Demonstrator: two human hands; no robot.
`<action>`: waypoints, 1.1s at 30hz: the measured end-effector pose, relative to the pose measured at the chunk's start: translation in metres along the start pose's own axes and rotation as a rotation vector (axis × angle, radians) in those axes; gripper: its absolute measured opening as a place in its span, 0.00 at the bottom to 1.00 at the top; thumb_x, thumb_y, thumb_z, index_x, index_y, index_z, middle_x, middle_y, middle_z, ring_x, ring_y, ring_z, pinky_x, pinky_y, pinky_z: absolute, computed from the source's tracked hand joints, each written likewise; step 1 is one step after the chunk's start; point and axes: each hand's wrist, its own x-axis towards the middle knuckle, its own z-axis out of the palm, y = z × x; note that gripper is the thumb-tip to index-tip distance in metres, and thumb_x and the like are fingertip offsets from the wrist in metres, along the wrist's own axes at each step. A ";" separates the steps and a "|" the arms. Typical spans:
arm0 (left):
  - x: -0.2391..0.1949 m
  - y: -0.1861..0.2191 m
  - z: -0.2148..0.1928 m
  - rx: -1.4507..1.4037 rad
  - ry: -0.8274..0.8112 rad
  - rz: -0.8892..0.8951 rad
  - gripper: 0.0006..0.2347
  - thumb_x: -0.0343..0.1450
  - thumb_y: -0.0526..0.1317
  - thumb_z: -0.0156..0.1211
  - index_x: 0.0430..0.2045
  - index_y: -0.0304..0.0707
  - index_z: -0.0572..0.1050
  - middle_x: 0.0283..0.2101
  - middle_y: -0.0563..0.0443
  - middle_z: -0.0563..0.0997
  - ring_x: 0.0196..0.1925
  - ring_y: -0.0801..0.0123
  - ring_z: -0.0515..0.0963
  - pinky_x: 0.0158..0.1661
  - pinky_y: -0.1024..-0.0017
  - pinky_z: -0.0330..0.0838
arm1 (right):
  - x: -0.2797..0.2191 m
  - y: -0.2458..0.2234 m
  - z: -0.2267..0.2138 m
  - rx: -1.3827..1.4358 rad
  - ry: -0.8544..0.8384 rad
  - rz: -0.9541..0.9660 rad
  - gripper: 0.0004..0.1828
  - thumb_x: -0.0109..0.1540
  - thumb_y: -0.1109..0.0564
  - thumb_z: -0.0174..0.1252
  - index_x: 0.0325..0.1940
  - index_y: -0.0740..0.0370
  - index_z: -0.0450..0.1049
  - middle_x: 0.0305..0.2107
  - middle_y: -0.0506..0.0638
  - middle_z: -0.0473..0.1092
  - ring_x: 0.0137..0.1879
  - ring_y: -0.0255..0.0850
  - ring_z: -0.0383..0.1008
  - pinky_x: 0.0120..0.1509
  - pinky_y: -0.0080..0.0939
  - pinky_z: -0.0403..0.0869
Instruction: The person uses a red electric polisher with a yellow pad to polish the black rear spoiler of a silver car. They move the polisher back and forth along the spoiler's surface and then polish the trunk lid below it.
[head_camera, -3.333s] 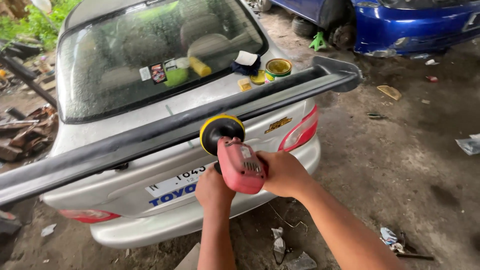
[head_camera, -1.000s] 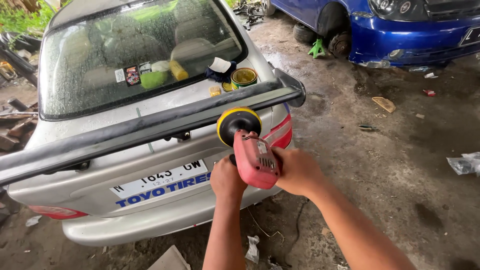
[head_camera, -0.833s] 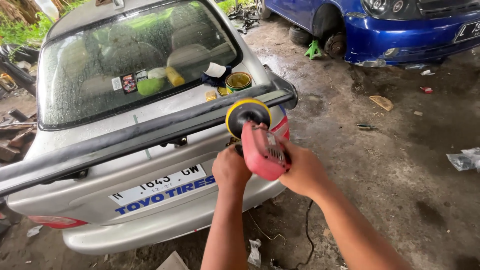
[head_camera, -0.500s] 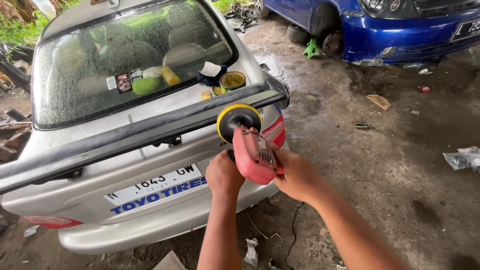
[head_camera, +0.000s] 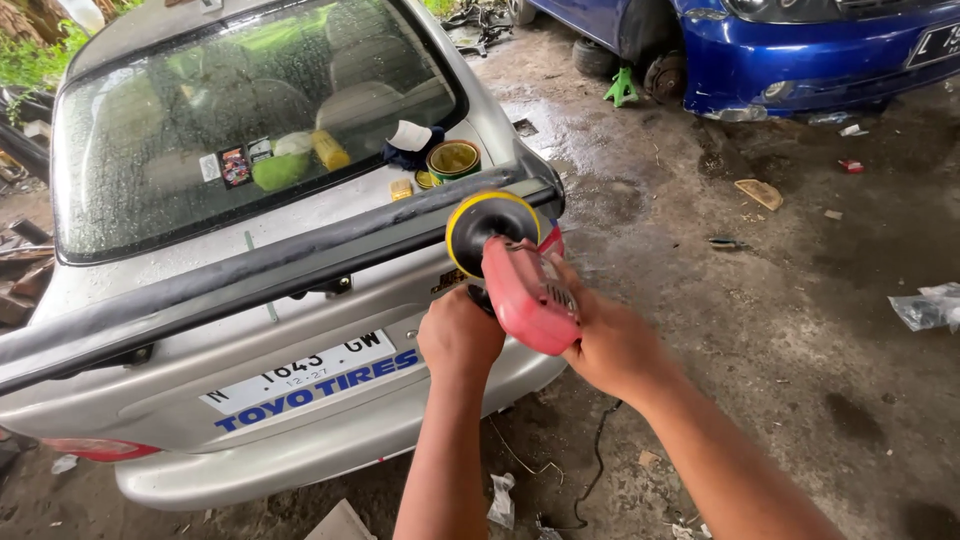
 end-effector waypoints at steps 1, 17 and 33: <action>0.001 0.001 0.005 0.000 -0.002 0.002 0.12 0.68 0.45 0.50 0.19 0.43 0.78 0.17 0.49 0.76 0.26 0.56 0.83 0.32 0.65 0.79 | -0.002 0.001 -0.002 -0.001 0.001 0.003 0.46 0.58 0.51 0.58 0.80 0.51 0.54 0.41 0.61 0.77 0.45 0.59 0.81 0.43 0.55 0.81; -0.001 0.009 -0.005 0.045 0.016 0.036 0.14 0.68 0.47 0.51 0.25 0.39 0.81 0.23 0.43 0.82 0.34 0.47 0.86 0.38 0.58 0.80 | 0.002 0.003 0.007 0.087 -0.046 0.089 0.49 0.56 0.52 0.60 0.81 0.50 0.51 0.44 0.67 0.76 0.49 0.65 0.79 0.49 0.63 0.80; 0.003 -0.007 -0.019 0.016 0.084 0.049 0.14 0.71 0.47 0.50 0.22 0.40 0.80 0.18 0.47 0.78 0.26 0.50 0.83 0.30 0.59 0.79 | 0.015 -0.023 0.005 0.090 0.100 0.006 0.44 0.55 0.54 0.58 0.77 0.55 0.60 0.35 0.65 0.77 0.41 0.65 0.79 0.41 0.63 0.79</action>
